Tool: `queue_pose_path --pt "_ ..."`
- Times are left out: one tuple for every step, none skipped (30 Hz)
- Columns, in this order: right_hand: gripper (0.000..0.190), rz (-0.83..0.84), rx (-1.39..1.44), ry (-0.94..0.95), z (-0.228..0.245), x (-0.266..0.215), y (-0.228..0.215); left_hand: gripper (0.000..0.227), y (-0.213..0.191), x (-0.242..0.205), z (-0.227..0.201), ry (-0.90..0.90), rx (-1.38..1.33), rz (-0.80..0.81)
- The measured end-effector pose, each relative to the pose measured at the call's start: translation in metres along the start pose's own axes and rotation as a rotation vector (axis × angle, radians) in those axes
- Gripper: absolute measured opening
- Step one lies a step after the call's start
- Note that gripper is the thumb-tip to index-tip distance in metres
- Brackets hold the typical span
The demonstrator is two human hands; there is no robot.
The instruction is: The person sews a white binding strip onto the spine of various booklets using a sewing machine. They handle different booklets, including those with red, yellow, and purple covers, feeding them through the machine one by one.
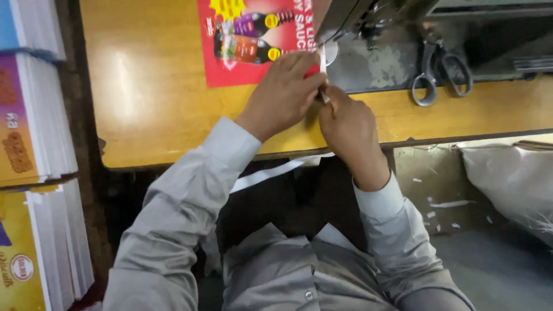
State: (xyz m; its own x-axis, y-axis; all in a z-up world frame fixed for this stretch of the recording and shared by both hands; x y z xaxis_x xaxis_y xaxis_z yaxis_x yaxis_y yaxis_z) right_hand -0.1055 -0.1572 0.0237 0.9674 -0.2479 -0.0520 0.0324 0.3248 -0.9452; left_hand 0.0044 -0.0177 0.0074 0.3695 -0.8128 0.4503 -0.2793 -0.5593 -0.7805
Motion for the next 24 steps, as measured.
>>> queue_pose_path --pt "0.044 -0.018 -0.001 -0.002 -0.005 -0.001 0.011 0.016 0.004 -0.004 -0.002 0.014 0.010 -0.006" --pt "0.043 -0.024 -0.008 0.057 -0.012 0.002 0.020 0.024 0.007 -0.004 -0.002 0.071 -0.014 -0.057" --pt "0.041 -0.030 -0.014 0.116 -0.019 0.006 0.028 0.033 0.009 -0.004 -0.003 0.128 -0.039 -0.108" --pt "0.041 -0.060 -0.015 0.115 -0.016 0.004 0.023 0.033 0.010 -0.004 -0.002 0.154 -0.025 -0.117" --pt "0.045 -0.003 0.039 0.131 -0.014 0.003 0.021 0.031 0.011 -0.003 0.000 0.147 -0.019 -0.107" --pt "0.048 0.057 0.092 0.150 -0.012 0.000 0.019 0.030 0.013 -0.003 0.002 0.140 -0.018 -0.097" --pt "0.048 0.028 0.091 0.152 -0.006 -0.009 0.006 0.030 0.012 -0.002 0.002 0.167 -0.009 -0.104" --pt "0.055 0.078 0.240 0.227 -0.001 -0.020 -0.002 0.026 0.012 -0.002 0.001 0.158 -0.021 -0.116" --pt "0.062 0.129 0.391 0.299 0.004 -0.032 -0.010 0.024 0.012 -0.003 0.001 0.150 -0.033 -0.128" --pt "0.062 0.113 0.389 0.299 0.009 -0.046 -0.020 0.024 0.014 -0.003 0.001 0.165 -0.030 -0.133" --pt "0.064 0.135 0.557 0.291 0.014 -0.059 -0.027 0.024 0.017 -0.003 0.004 0.100 -0.045 -0.107" --pt "0.067 0.164 0.727 0.282 0.021 -0.075 -0.033 0.025 0.021 -0.007 0.005 0.029 -0.063 -0.077" --pt "0.067 0.154 0.726 0.283 0.018 -0.085 -0.025 0.025 0.020 -0.006 0.006 0.039 -0.063 -0.078" --pt "0.065 0.147 0.814 0.307 0.015 -0.097 -0.016 0.024 0.021 -0.007 0.008 -0.037 -0.118 -0.046" --pt "0.064 0.139 0.902 0.330 0.012 -0.108 -0.006 0.023 0.023 -0.009 0.011 -0.113 -0.172 -0.014" --pt "0.064 0.133 0.903 0.332 0.008 -0.118 0.000 0.023 0.029 -0.008 0.010 -0.107 -0.173 -0.013" --pt "0.063 0.097 0.824 0.274 0.004 -0.126 0.005 0.024 0.034 -0.008 0.010 -0.126 -0.155 -0.052" --pt "0.062 0.061 0.745 0.213 0.002 -0.133 0.011 0.028 0.037 -0.008 0.012 -0.145 -0.134 -0.093" --pt "0.062 0.054 0.748 0.212 -0.003 -0.128 0.010 0.028 0.037 0.003 0.016 -0.139 -0.131 -0.092" --pt "0.058 0.048 0.684 0.200 -0.005 -0.134 0.012 0.031 0.039 -0.001 0.013 -0.126 -0.107 -0.130" --pt "0.056 0.042 0.620 0.187 -0.006 -0.139 0.015 0.035 0.041 -0.005 0.011 -0.113 -0.083 -0.167" --pt "0.056 0.064 0.626 0.186 -0.004 -0.143 0.014 0.035 0.041 -0.006 0.008 -0.134 -0.082 -0.160" --pt "0.059 0.021 0.523 0.150 -0.001 -0.146 0.012 0.035 0.040 -0.008 0.005 -0.127 -0.114 -0.197" --pt "0.064 -0.029 0.416 0.104 0.000 -0.144 0.007 0.036 0.039 -0.003 0.004 -0.115 -0.142 -0.243"
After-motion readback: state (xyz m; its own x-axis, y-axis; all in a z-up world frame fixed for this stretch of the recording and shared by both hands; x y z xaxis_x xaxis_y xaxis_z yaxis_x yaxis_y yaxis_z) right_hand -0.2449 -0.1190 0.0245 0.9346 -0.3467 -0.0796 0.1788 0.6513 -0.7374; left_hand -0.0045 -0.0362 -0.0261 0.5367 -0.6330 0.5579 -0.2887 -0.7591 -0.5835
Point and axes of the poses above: each hand's wrist, its own x-axis towards the middle knuckle, its own y-axis out of the palm, z = x × y, the point moved 2 cm from there along x, towards the middle knuckle, and after that the axes turned 11 degrees about -x, right-handed, at the moved point
